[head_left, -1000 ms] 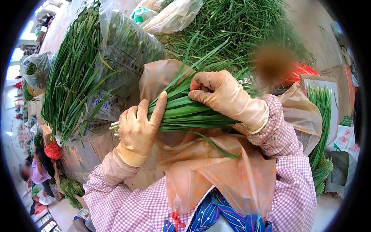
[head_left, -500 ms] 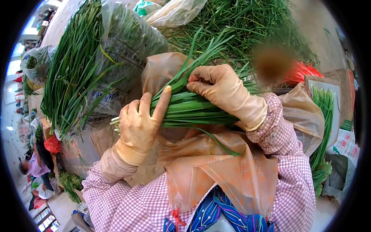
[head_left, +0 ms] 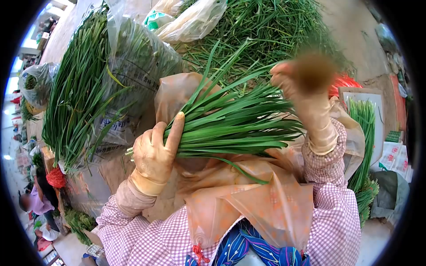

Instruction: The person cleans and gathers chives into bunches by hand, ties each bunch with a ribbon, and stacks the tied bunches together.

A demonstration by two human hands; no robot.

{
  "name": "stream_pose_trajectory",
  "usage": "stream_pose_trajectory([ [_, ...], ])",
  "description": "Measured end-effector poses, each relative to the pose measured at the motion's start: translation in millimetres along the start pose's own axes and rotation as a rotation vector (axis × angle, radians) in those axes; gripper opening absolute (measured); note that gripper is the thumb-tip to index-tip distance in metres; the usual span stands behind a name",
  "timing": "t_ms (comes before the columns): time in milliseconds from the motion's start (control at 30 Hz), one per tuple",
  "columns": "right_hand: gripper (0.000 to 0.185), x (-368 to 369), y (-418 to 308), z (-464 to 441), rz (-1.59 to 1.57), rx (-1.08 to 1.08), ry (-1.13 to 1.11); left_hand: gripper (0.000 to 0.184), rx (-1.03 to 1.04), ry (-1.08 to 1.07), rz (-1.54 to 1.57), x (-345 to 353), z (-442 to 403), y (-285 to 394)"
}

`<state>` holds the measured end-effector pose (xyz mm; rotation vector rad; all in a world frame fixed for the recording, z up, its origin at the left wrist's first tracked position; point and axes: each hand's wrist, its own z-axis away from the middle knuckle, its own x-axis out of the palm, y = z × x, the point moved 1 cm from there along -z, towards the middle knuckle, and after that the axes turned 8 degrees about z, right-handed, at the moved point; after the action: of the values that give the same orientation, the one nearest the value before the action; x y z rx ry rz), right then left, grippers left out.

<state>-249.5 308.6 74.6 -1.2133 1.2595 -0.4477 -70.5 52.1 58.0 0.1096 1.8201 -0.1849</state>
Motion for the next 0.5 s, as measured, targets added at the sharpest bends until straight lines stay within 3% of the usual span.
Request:
stream_pose_trajectory([
  [67,0.02,11.0,-5.3,0.6,0.061,0.122,-0.246,0.059,0.013,0.009,0.0,-0.4,-1.4,0.7],
  [133,0.023,27.9,-3.0,-4.3,0.112,0.113,-0.278,0.059,0.023,0.006,-0.012,-0.9,-1.0,1.1],
  [200,0.021,42.8,-2.1,-8.2,-0.039,0.212,-0.396,0.058,0.027,0.008,-0.029,-1.5,-0.6,0.2],
  [267,0.021,55.7,-2.5,-6.8,-0.147,0.148,-0.438,0.058,0.027,0.019,-0.031,-1.9,0.7,0.0],
  [367,0.019,60.4,-4.0,-6.1,0.098,-0.193,-0.284,0.058,0.027,0.013,-0.02,-1.8,0.6,-0.4],
  [400,0.019,62.6,0.6,-3.8,0.103,-0.199,-0.277,0.058,0.033,0.015,-0.01,-2.2,-0.1,-1.0],
  [467,0.016,57.9,12.3,-1.8,-0.431,0.201,0.022,0.058,0.034,0.019,-0.005,-0.4,0.7,-2.4],
  [500,0.016,43.6,13.1,-6.6,-0.483,0.212,0.135,0.058,0.034,0.022,0.011,0.3,1.0,-3.6],
])
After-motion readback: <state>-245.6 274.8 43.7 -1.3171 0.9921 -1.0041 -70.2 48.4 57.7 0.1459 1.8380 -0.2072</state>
